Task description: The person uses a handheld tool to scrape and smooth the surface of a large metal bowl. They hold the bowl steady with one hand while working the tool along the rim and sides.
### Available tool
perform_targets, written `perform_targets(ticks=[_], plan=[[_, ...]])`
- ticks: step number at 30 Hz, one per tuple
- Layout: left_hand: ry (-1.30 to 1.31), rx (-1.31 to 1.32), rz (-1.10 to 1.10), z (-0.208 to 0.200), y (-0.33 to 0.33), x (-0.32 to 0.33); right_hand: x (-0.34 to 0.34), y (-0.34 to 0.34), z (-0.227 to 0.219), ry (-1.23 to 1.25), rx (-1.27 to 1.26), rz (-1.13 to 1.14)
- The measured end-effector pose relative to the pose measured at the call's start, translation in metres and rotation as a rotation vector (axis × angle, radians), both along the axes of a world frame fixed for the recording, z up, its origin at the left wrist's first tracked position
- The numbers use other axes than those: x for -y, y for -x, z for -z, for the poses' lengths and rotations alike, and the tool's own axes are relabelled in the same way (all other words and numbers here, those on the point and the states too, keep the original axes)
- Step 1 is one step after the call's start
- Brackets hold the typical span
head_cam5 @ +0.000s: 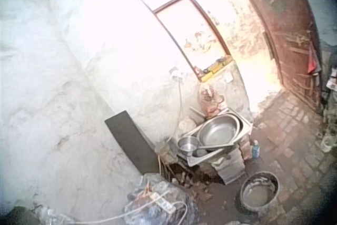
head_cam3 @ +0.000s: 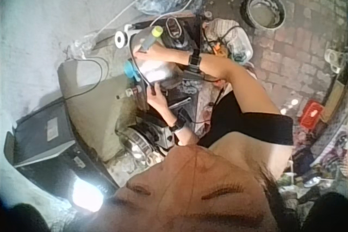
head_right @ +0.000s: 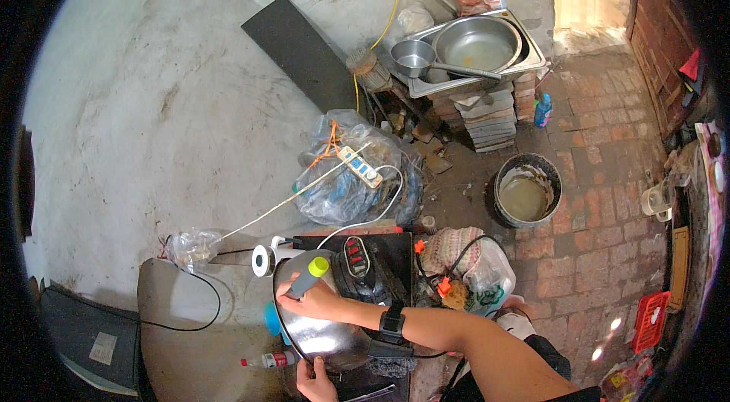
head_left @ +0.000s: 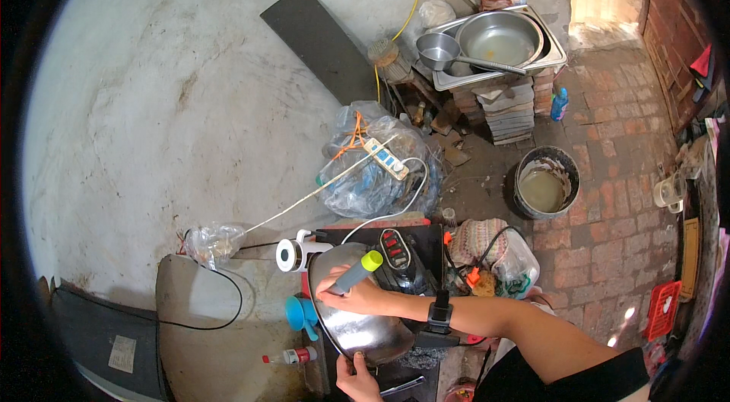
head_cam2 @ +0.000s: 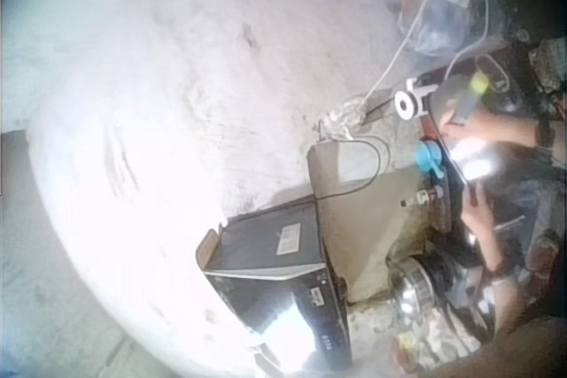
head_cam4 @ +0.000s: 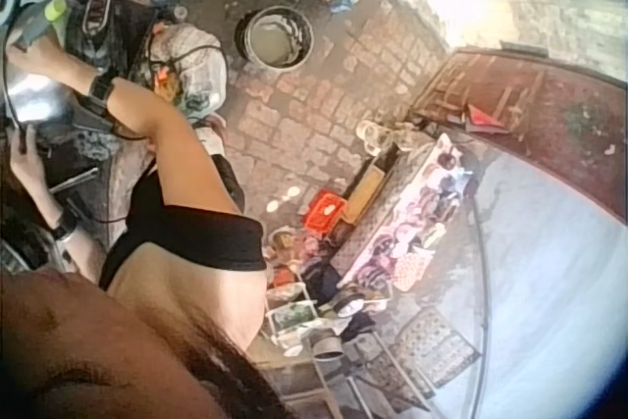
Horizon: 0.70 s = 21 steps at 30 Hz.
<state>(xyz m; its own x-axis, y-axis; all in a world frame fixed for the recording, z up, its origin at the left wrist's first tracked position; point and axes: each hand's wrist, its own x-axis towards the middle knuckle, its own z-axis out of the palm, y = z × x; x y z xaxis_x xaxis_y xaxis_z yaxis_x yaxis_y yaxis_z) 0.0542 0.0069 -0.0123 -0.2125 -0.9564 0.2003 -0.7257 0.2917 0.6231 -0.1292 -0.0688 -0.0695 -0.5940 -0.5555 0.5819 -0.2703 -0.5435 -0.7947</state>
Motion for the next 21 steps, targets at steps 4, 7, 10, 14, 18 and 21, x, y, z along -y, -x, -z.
perform_targets(ticks=[4, 7, 10, 14, 18, 21], plan=[[-0.058, -0.020, -0.031, -0.0038, 0.0037, -0.0021, -0.0019, 0.0011, -0.0014, 0.008, -0.010, 0.012], [-0.005, 0.003, -0.016, -0.0070, 0.0064, -0.0050, -0.0025, 0.0015, -0.0021, 0.011, -0.013, 0.016], [-0.045, -0.015, -0.024, -0.0094, 0.0081, -0.0057, -0.0021, 0.0013, -0.0022, 0.029, -0.012, 0.025], [-0.051, -0.027, -0.036, -0.0067, 0.0068, -0.0053, -0.0015, 0.0003, -0.0008, 0.005, 0.012, -0.008], [-0.039, -0.026, -0.030, -0.0012, 0.0024, -0.0016, -0.0017, -0.0005, 0.0007, -0.009, -0.002, -0.016], [-0.042, -0.023, -0.021, 0.0001, -0.0001, -0.0003, -0.0022, -0.0003, 0.0008, -0.015, 0.014, -0.032]])
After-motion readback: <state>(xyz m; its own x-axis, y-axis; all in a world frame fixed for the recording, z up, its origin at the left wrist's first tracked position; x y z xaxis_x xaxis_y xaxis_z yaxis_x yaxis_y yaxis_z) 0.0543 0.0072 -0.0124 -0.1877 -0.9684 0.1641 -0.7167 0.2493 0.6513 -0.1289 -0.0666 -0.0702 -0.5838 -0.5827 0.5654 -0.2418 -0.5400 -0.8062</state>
